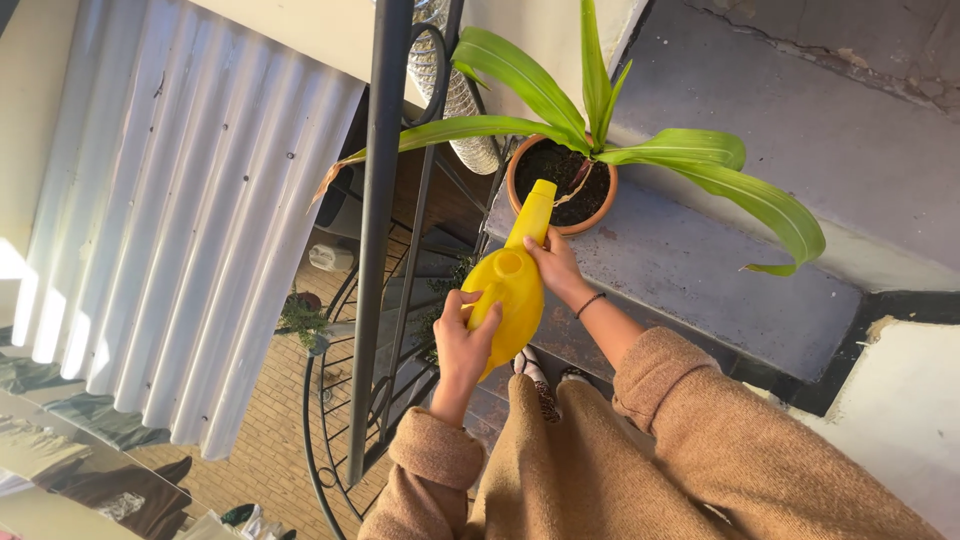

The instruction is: The person waters several potted plants and planters across a balcony area using a yellow watering can, including plants on a spiral staircase and others lined up along a wall. The person refills the watering can from a faucet at a laundry sink before continuing to water a final row of plants.

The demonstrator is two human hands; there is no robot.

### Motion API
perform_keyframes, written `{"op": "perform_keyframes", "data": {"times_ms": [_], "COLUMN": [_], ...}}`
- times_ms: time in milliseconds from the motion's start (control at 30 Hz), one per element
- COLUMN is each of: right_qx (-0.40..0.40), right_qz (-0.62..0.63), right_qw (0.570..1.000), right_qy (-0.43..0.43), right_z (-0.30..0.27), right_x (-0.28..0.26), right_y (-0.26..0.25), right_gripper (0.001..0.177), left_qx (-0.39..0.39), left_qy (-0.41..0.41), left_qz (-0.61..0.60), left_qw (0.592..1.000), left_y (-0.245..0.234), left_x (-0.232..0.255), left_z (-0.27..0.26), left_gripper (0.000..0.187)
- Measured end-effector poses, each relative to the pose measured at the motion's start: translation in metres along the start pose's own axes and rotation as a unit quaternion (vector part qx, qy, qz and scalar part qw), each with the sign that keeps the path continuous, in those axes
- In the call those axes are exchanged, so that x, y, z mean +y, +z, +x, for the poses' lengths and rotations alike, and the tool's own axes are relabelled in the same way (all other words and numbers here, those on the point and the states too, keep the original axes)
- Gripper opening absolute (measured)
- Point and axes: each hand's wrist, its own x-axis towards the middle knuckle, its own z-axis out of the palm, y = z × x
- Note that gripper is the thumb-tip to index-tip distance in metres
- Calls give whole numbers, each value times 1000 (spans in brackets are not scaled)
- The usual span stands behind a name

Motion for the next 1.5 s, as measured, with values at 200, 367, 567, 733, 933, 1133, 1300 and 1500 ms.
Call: {"op": "perform_keyframes", "data": {"times_ms": [200,367,567,733,933,1133,1300,1500], "right_qx": [-54,-86,-186,-310,-438,-548,-617,-674], "right_qz": [27,-85,-159,-166,-200,-202,-188,-186], "right_qw": [994,989,962,923,859,792,735,690], "right_qy": [-96,-88,-123,-154,-174,-177,-211,-188], "right_z": [-20,-66,-117,-165,-220,-271,-315,-349], "right_x": [-12,-41,-57,-58,-48,-27,-14,30], "right_y": [5,15,37,59,97,130,156,181], "right_gripper": [56,56,61,56,51,43,47,50], "left_qx": [60,129,230,341,466,556,626,679], "left_qy": [-4,-29,-66,-84,-92,-98,-99,-88], "left_qz": [-13,-69,-165,-207,-227,-252,-271,-268], "left_qw": [998,989,957,913,850,786,725,677], "left_y": [-28,-36,-34,-24,-8,12,36,50], "left_x": [-28,-52,-89,-105,-126,-140,-167,-208], "left_z": [-28,-80,-155,-237,-321,-389,-429,-457], "left_gripper": [31,28,25,24,22,22,22,25]}}
